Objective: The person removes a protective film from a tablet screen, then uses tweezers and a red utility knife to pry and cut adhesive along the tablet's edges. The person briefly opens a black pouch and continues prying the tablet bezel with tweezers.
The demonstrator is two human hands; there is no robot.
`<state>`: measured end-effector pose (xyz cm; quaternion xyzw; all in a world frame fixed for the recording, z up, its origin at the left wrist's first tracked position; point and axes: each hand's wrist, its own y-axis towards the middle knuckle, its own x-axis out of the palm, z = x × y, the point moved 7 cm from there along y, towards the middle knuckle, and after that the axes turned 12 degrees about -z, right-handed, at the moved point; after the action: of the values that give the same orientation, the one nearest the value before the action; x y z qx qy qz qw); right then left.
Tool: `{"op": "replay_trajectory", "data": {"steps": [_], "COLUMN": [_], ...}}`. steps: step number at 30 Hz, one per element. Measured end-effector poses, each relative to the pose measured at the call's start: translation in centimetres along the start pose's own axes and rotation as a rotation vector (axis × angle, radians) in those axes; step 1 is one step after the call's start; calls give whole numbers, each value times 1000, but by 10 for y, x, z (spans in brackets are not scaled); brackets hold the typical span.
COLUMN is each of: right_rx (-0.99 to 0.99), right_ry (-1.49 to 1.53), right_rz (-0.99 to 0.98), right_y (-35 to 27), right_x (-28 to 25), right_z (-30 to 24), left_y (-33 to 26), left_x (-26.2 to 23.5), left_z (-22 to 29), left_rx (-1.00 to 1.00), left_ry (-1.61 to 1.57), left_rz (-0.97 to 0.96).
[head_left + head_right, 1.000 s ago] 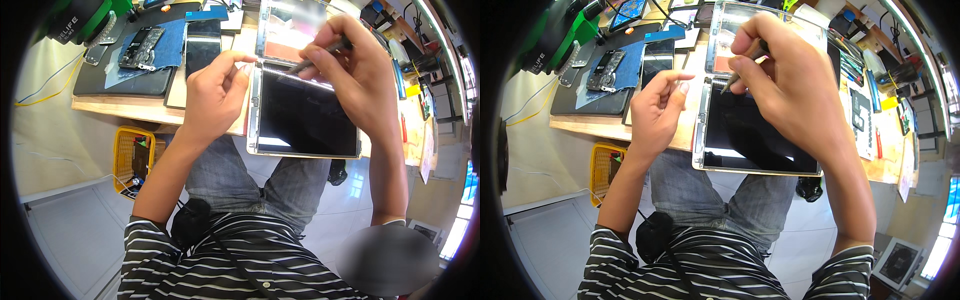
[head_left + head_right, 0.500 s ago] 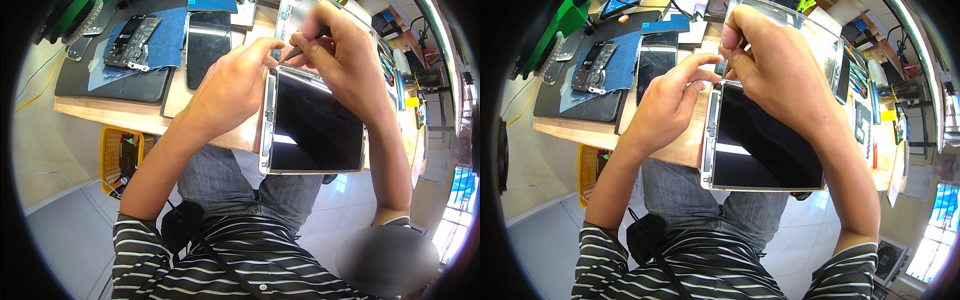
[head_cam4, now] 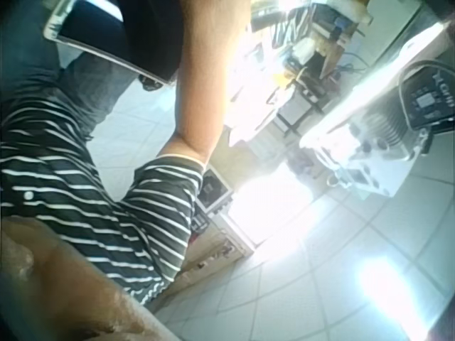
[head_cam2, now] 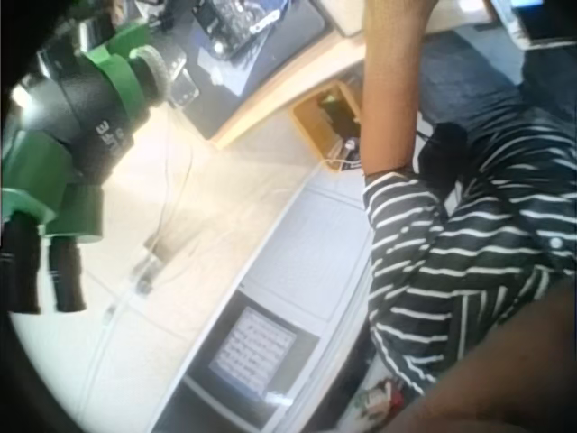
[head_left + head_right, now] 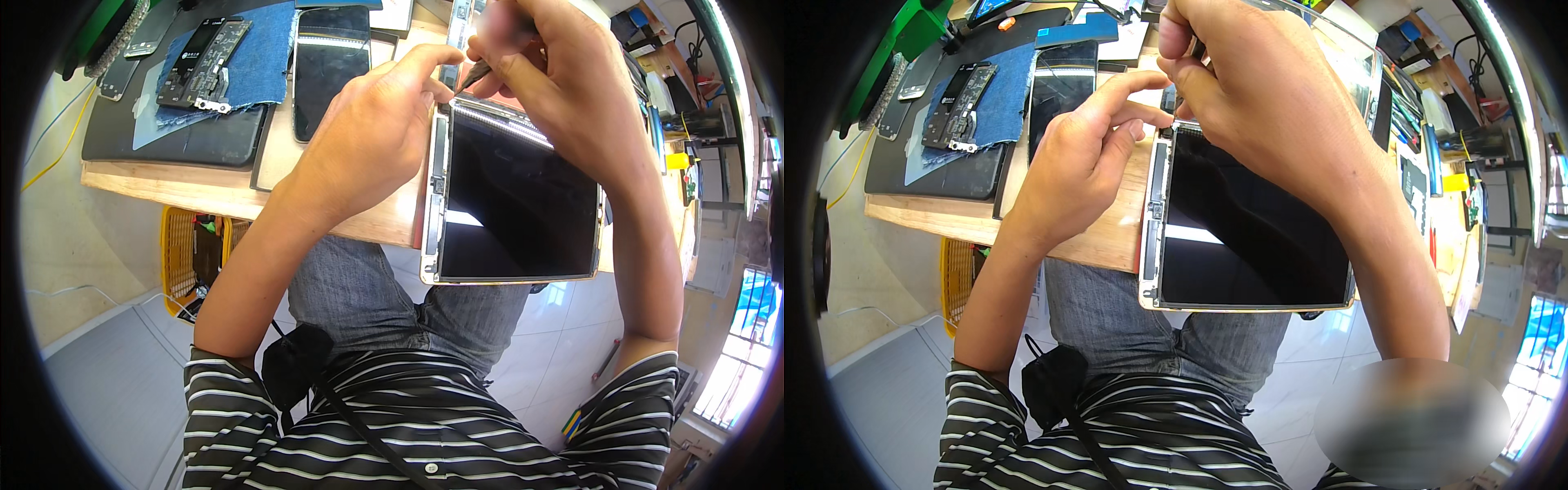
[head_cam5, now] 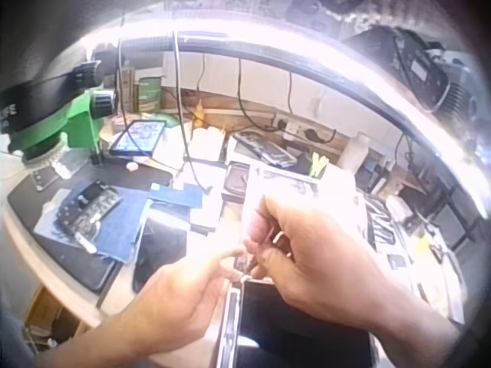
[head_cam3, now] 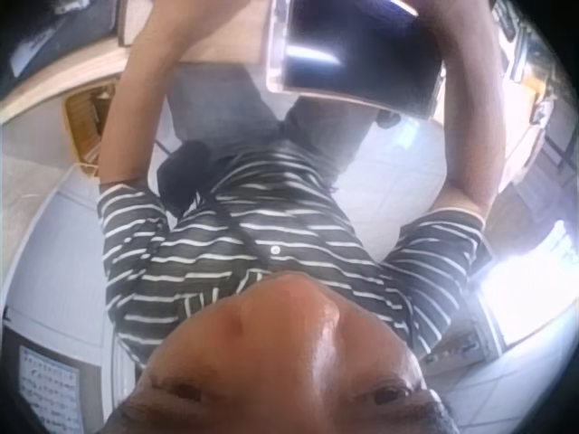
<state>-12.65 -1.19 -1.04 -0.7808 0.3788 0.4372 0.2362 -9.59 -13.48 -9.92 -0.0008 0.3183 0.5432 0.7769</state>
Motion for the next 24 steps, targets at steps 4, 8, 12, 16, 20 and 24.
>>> {"op": "replay_trajectory", "data": {"steps": [4,8,12,16,20,24], "right_rx": [28,-128,-139,-103,-155,-163], "right_ry": [-158,-72,-154,-236,-148,-236], "right_rz": [98,47,-43,-19,-34,-29], "right_y": [-5,3,2,6,10,4], "right_x": [-3,2,-4,-1,2,2], "right_z": [-4,0,-9,-9,-3,-16], "left_y": [0,-4,-6,-8,-2,-5], "left_x": [0,-9,-15,-16,-21,-22], "left_z": [2,0,4,-1,5,4], "left_rx": [-55,-8,-65,-119,-59,-105], "left_ry": [16,57,107,83,93,71], "left_rz": [-39,46,58,80,112,100]}}
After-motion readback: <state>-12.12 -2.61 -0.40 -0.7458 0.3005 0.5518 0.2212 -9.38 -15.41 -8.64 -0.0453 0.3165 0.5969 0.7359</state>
